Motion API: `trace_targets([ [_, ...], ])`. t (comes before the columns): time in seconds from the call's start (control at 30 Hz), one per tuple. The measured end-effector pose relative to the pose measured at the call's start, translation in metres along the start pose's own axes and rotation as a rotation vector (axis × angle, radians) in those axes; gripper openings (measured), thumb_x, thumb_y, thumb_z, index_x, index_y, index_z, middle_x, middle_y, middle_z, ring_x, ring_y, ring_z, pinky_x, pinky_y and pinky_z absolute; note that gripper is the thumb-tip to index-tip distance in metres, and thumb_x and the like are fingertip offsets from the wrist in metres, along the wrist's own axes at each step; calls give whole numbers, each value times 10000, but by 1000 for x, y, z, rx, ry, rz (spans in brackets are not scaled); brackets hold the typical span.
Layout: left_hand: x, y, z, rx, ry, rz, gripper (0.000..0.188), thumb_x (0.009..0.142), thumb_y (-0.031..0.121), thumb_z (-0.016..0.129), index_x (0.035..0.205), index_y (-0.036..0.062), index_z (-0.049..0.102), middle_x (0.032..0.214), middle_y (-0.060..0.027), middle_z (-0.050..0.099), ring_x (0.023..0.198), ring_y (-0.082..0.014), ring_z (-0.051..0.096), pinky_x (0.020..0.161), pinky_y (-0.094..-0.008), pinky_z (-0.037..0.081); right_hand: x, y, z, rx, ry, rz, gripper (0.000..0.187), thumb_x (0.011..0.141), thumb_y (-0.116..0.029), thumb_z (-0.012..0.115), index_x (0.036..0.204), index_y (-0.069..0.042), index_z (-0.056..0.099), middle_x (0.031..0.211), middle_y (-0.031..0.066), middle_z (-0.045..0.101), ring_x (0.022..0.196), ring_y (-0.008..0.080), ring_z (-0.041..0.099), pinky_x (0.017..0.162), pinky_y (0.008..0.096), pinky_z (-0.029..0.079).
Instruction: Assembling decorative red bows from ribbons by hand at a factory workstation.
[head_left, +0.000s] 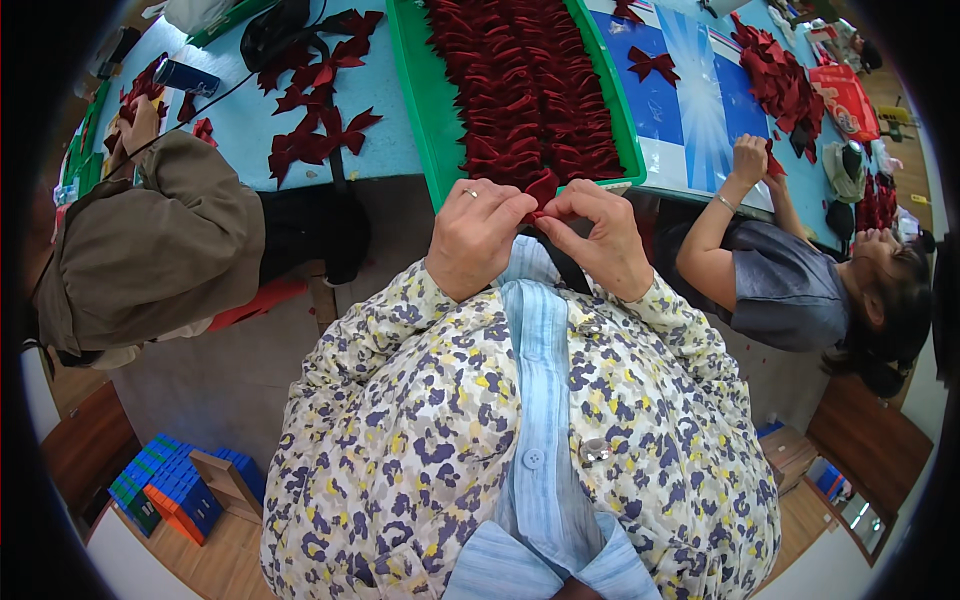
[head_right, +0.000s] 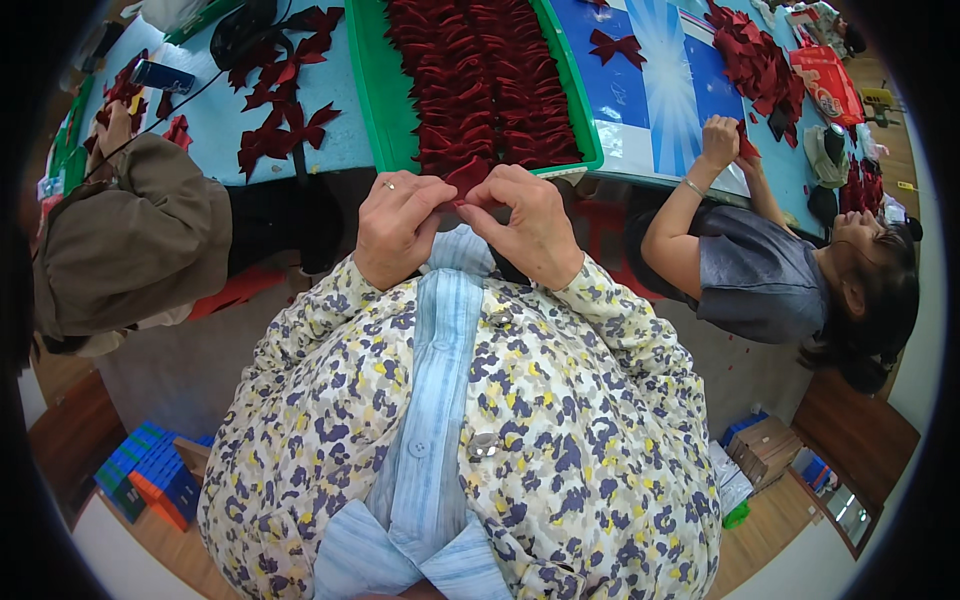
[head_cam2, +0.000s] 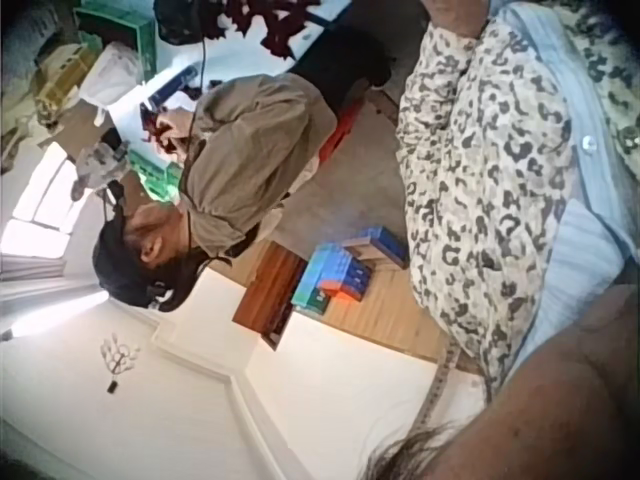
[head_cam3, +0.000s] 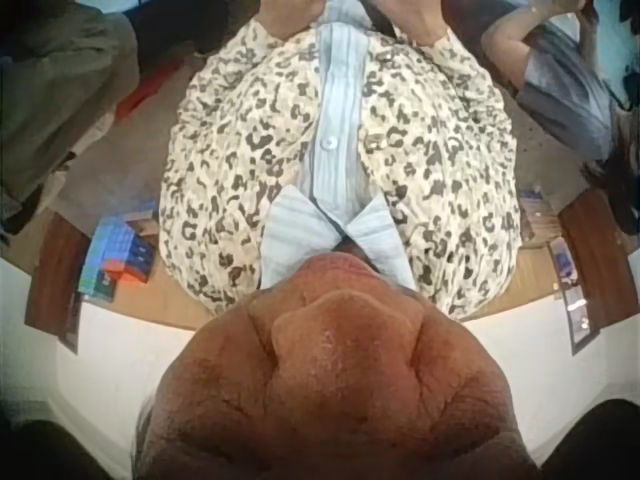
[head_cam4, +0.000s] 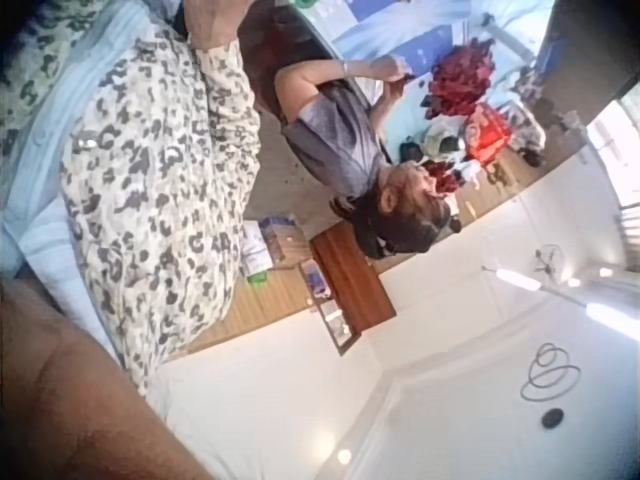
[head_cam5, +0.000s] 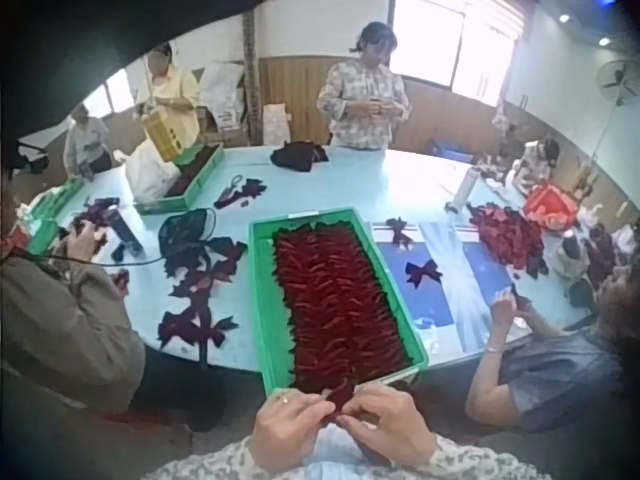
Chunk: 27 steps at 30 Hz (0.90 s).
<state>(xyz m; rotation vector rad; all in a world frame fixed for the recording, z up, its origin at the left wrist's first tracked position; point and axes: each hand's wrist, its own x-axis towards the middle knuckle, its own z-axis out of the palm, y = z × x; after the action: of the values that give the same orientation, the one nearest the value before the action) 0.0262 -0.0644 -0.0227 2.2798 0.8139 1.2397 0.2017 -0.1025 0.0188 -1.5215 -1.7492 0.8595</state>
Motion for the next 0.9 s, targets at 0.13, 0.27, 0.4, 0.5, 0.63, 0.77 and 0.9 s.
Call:
trace_targets([
  [0.13, 3, 2, -1, -5, 32, 21, 261, 623, -24, 643, 875, 43, 624, 847, -78, 605, 759, -260, 582, 692, -365, 449, 0, -1, 3, 15, 72, -67, 94, 708, -74, 690, 757, -24, 627, 700, 72, 559, 661, 211, 552, 580, 321, 435],
  [0.27, 5, 1, 0, -19, 47, 30, 355, 568, -80, 677, 897, 48, 635, 846, -78, 630, 743, -251, 587, 658, -334, 450, 0, -1, 3, -70, 128, -150, 82, 696, -48, 669, 746, -37, 605, 712, 70, 563, 664, 225, 553, 598, 326, 432],
  [0.4, 8, 4, -2, -47, -13, -12, 287, 603, -68, 668, 863, 46, 626, 805, -77, 623, 725, -246, 584, 641, -334, 434, -2, -1, 3, -162, 114, -155, 95, 697, -43, 658, 767, -49, 594, 735, 55, 558, 678, 225, 539, 630, 334, 419],
  [0.5, 9, 4, -1, -45, -145, -92, 215, 637, -62, 638, 824, 41, 616, 765, -93, 610, 711, -257, 579, 641, -335, 429, 2, -3, 6, -516, 111, -542, 123, 694, -41, 652, 795, -53, 582, 754, 40, 544, 706, 217, 527, 671, 341, 405],
  [0.63, 9, 6, -2, -116, -271, -229, 175, 657, -62, 606, 804, 33, 610, 734, -113, 594, 707, -292, 571, 657, -350, 433, 2, 2, 3, -591, 58, -626, 144, 686, -45, 645, 810, -63, 573, 772, 33, 532, 735, 211, 520, 703, 348, 392],
  [0.77, 14, 5, -2, -260, -271, -369, 144, 635, -1, 621, 777, 16, 600, 716, -115, 612, 664, -270, 590, 600, -344, 442, 7, 7, 1, -372, 72, -484, 130, 698, -66, 647, 805, -66, 575, 773, 38, 536, 752, 226, 524, 698, 343, 390],
  [0.9, 7, -8, 10, -695, -254, -562, 167, 667, 21, 662, 829, 7, 626, 654, -70, 618, 558, -110, 566, 505, -262, 417, 14, 13, -5, -166, -37, -383, 129, 767, -61, 629, 884, -36, 583, 800, 35, 572, 788, 192, 553, 722, 321, 412],
])
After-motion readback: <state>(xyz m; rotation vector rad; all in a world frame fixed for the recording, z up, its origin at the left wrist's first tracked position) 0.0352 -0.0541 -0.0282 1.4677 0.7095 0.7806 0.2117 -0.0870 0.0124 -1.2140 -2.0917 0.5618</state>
